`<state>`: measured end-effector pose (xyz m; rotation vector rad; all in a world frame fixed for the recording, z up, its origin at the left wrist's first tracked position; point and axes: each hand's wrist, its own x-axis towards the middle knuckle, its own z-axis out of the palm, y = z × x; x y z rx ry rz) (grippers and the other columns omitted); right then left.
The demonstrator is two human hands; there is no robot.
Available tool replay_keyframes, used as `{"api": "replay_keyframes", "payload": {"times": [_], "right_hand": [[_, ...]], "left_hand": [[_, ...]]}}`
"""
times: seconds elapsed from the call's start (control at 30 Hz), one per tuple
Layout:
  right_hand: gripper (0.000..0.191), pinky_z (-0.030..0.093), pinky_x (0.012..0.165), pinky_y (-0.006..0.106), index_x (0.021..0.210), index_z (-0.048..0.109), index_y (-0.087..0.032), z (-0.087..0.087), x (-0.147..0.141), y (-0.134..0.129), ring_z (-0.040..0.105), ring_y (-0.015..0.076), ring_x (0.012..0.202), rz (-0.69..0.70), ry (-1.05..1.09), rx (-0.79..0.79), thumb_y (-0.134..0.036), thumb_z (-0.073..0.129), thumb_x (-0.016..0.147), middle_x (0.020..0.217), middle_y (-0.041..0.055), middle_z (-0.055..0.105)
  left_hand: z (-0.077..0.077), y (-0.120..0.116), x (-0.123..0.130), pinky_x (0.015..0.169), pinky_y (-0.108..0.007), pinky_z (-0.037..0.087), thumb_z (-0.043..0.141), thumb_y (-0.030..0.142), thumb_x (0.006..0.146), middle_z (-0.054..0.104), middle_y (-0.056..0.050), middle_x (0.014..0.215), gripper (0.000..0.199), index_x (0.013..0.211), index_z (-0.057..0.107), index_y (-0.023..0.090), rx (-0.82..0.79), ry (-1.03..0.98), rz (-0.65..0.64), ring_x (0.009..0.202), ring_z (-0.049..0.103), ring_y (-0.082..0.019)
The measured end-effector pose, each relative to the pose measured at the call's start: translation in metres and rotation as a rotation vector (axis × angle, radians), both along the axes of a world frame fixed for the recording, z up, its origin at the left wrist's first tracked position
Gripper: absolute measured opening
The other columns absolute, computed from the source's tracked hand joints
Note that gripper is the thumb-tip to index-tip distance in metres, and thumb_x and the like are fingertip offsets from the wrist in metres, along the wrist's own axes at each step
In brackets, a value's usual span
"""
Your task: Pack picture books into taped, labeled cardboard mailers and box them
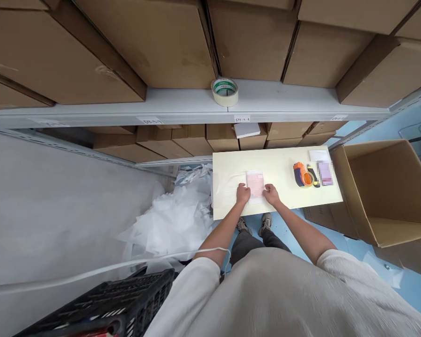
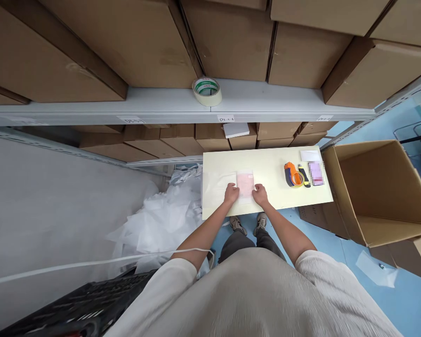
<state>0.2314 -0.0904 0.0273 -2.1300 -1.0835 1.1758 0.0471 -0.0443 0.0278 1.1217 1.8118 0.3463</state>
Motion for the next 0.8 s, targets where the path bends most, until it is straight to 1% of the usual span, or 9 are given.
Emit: {"api": "replay_keyframes", "payload": {"times": [0.1, 0.2, 0.3, 0.43, 0.53, 0.63, 0.7, 0.8], "right_hand": [[0.042, 0.059, 0.1, 0.042, 0.118, 0.064, -0.021, -0.003, -0.003, 0.001, 0.07, 0.023, 0.095, -0.012, 0.005, 0.0, -0.029, 0.059, 0.077, 0.119, 0.0092, 0.072], [0.044, 0.059, 0.099, 0.043, 0.118, 0.064, -0.022, -0.006, -0.002, 0.001, 0.069, 0.0232, 0.093, -0.039, 0.008, 0.036, -0.03, 0.059, 0.075, 0.116, 0.0082, 0.071], [0.046, 0.059, 0.1, 0.043, 0.118, 0.064, -0.021, -0.007, 0.009, 0.002, 0.069, 0.0239, 0.096, -0.071, 0.008, 0.064, -0.03, 0.06, 0.073, 0.115, 0.0094, 0.071], [0.043, 0.059, 0.101, 0.043, 0.115, 0.065, -0.023, -0.003, 0.03, 0.002, 0.069, 0.0235, 0.098, -0.069, 0.013, 0.076, -0.033, 0.06, 0.073, 0.114, 0.0081, 0.072], [0.041, 0.059, 0.101, 0.045, 0.114, 0.066, -0.022, 0.007, 0.048, -0.001, 0.069, 0.0238, 0.099, -0.05, -0.002, 0.064, -0.035, 0.06, 0.076, 0.118, 0.0098, 0.072], [0.037, 0.059, 0.1, 0.046, 0.114, 0.068, -0.022, 0.024, 0.071, -0.008, 0.07, 0.025, 0.101, -0.036, -0.025, 0.14, -0.036, 0.059, 0.081, 0.123, 0.0123, 0.072], [0.036, 0.058, 0.103, 0.046, 0.115, 0.069, -0.022, 0.038, 0.093, -0.013, 0.071, 0.0252, 0.103, -0.046, -0.037, 0.204, -0.037, 0.058, 0.084, 0.127, 0.0127, 0.073], [0.035, 0.056, 0.108, 0.047, 0.115, 0.071, -0.022, 0.06, 0.14, -0.017, 0.07, 0.0269, 0.11, -0.095, -0.075, 0.269, -0.037, 0.054, 0.087, 0.126, 0.0127, 0.073]], "left_hand": [[0.0, -0.01, -0.001, 0.1, -0.034, 0.055, 0.064, 0.015, 0.093, 0.076, -0.011, 0.123, 0.04, 0.133, 0.058, 0.02, 0.037, -0.057, -0.013, 0.113, 0.075, -0.024], [0.0, -0.017, 0.0, 0.101, -0.033, 0.056, 0.064, 0.012, 0.09, 0.076, -0.009, 0.125, 0.042, 0.13, 0.058, 0.022, 0.064, -0.157, -0.054, 0.11, 0.076, -0.022], [-0.001, -0.018, 0.008, 0.106, -0.035, 0.056, 0.064, 0.011, 0.089, 0.075, -0.01, 0.129, 0.038, 0.125, 0.061, 0.022, 0.093, -0.241, -0.095, 0.114, 0.075, -0.022], [-0.003, -0.019, 0.025, 0.113, -0.04, 0.055, 0.067, 0.012, 0.087, 0.075, -0.01, 0.135, 0.04, 0.125, 0.065, 0.023, 0.109, -0.315, -0.143, 0.124, 0.073, -0.024], [-0.004, -0.022, 0.039, 0.112, -0.039, 0.056, 0.068, 0.013, 0.088, 0.073, -0.01, 0.14, 0.04, 0.127, 0.066, 0.023, 0.097, -0.361, -0.161, 0.129, 0.072, -0.026], [-0.005, -0.024, 0.049, 0.111, -0.04, 0.057, 0.068, 0.015, 0.089, 0.074, -0.01, 0.139, 0.037, 0.126, 0.068, 0.023, 0.082, -0.367, -0.199, 0.129, 0.072, -0.027], [-0.004, -0.025, 0.054, 0.114, -0.043, 0.056, 0.069, 0.015, 0.089, 0.073, -0.011, 0.139, 0.036, 0.124, 0.07, 0.022, 0.097, -0.332, -0.23, 0.13, 0.071, -0.029], [-0.001, -0.024, 0.059, 0.119, -0.045, 0.052, 0.068, 0.013, 0.087, 0.071, -0.014, 0.139, 0.036, 0.123, 0.071, 0.021, 0.15, -0.252, -0.256, 0.135, 0.067, -0.03]]}}
